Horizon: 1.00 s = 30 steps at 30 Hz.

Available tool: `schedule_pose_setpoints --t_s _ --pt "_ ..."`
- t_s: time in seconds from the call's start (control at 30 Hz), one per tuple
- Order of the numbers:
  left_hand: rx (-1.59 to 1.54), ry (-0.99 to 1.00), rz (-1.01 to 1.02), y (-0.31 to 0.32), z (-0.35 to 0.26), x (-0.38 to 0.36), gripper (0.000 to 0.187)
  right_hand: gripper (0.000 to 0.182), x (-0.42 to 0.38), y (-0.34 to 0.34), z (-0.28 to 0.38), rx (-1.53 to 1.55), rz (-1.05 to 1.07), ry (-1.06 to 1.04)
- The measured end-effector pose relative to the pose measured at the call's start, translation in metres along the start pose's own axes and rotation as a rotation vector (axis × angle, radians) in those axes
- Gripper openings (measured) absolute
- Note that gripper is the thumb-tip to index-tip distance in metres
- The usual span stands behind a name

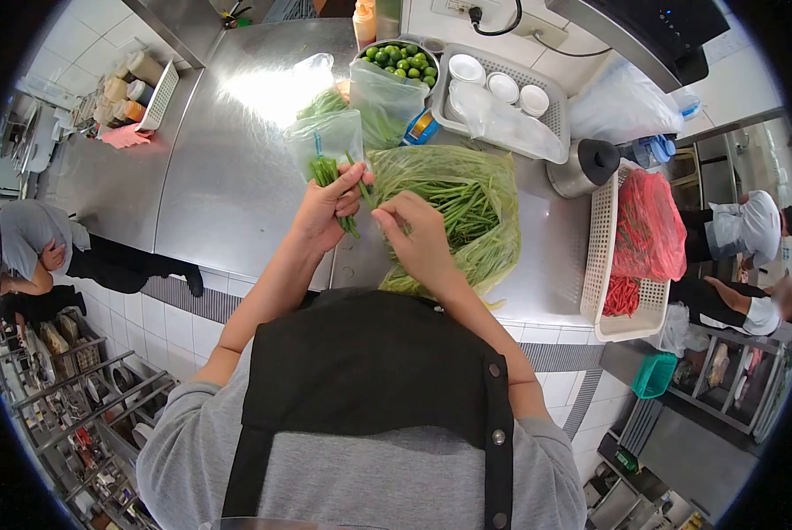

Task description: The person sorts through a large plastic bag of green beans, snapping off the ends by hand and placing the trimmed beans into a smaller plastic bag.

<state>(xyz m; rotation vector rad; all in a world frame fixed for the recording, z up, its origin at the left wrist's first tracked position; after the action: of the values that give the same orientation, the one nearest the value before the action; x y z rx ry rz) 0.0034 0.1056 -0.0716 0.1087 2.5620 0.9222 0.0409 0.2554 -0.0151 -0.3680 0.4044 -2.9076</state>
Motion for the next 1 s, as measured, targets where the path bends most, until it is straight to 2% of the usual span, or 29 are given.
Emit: schedule_pose_setpoints --t_s 0.07,0.13,0.37,0.43,0.47,0.53,0.57,0.63,0.67,0.73,0.77,0.83,0.87,0.93,0.97,1.0 --pt "0.002 0.033 -0.043 0.001 -0.001 -0.004 0.011 0.012 0.001 0.001 -0.002 -0.033 -0.025 -0.013" --pt "0.141 0.223 -0.113 0.001 -0.011 -0.012 0.016 0.011 0.001 0.0 -0.008 -0.11 -0.049 0.086" --pt "0.265 0.353 -0.153 0.001 -0.011 -0.019 0.017 0.019 -0.012 -0.003 -0.058 -0.197 -0.086 0.25" --pt "0.194 0.252 -0.092 -0.001 -0.007 -0.016 0.019 0.024 -0.019 0.001 -0.063 -0.48 0.176 0.367" --pt "0.193 0.252 -0.094 -0.006 -0.009 -0.015 0.019 0.024 -0.018 -0.005 -0.059 -0.48 0.178 0.368" --pt "-0.165 0.018 0.04 -0.01 0.007 -0.006 0.021 0.018 -0.017 -0.019 -0.063 -0.627 0.242 0.547" --pt "-0.165 0.018 0.041 -0.013 0.011 -0.004 0.021 0.018 -0.016 -0.023 -0.069 -0.627 0.241 0.547" --pt "-0.46 -0.133 0.207 -0.001 0.022 -0.004 0.019 0.011 -0.004 -0.046 -0.06 -0.705 -0.128 0.144" --pt "-0.458 -0.136 0.214 0.002 0.024 -0.005 0.019 0.011 -0.001 -0.052 -0.07 -0.708 -0.134 0.145" --pt "-0.611 -0.282 0.247 0.016 0.034 -0.013 0.014 0.016 0.008 -0.063 -0.077 -1.032 -0.17 0.101" --pt "-0.611 -0.28 0.251 0.022 0.034 -0.016 0.014 0.016 0.007 -0.067 -0.081 -1.034 -0.171 0.098" --pt "-0.479 -0.305 0.072 0.018 0.038 -0.017 0.014 0.018 0.009 -0.074 -0.089 -1.029 -0.136 0.218" --pt "-0.482 -0.302 0.073 0.009 0.041 -0.012 0.014 0.018 0.01 -0.077 -0.088 -1.032 -0.134 0.215" --pt "-0.438 -0.269 0.405 0.015 0.035 -0.011 0.015 0.016 0.008 -0.081 -0.076 -0.933 -0.099 0.176" --pt "-0.441 -0.268 0.404 0.012 0.04 -0.011 0.015 0.016 0.008 -0.085 -0.07 -0.935 -0.096 0.175" --pt "-0.149 -0.215 0.254 0.013 0.033 -0.015 0.016 0.015 0.008 -0.086 -0.065 -0.708 -0.066 0.18"
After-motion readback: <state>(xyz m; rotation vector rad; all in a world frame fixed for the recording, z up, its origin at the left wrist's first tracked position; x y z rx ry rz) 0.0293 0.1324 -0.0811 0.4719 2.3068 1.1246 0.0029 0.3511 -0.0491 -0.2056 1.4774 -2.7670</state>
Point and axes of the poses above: each hand's wrist, its own x-axis towards the middle knuckle, its own y-axis out of the palm, z = x × y, the point moved 7 cm from there along x, towards the middle knuckle, and after that the axes turned 1 degree about x, right-handed, at the moved point
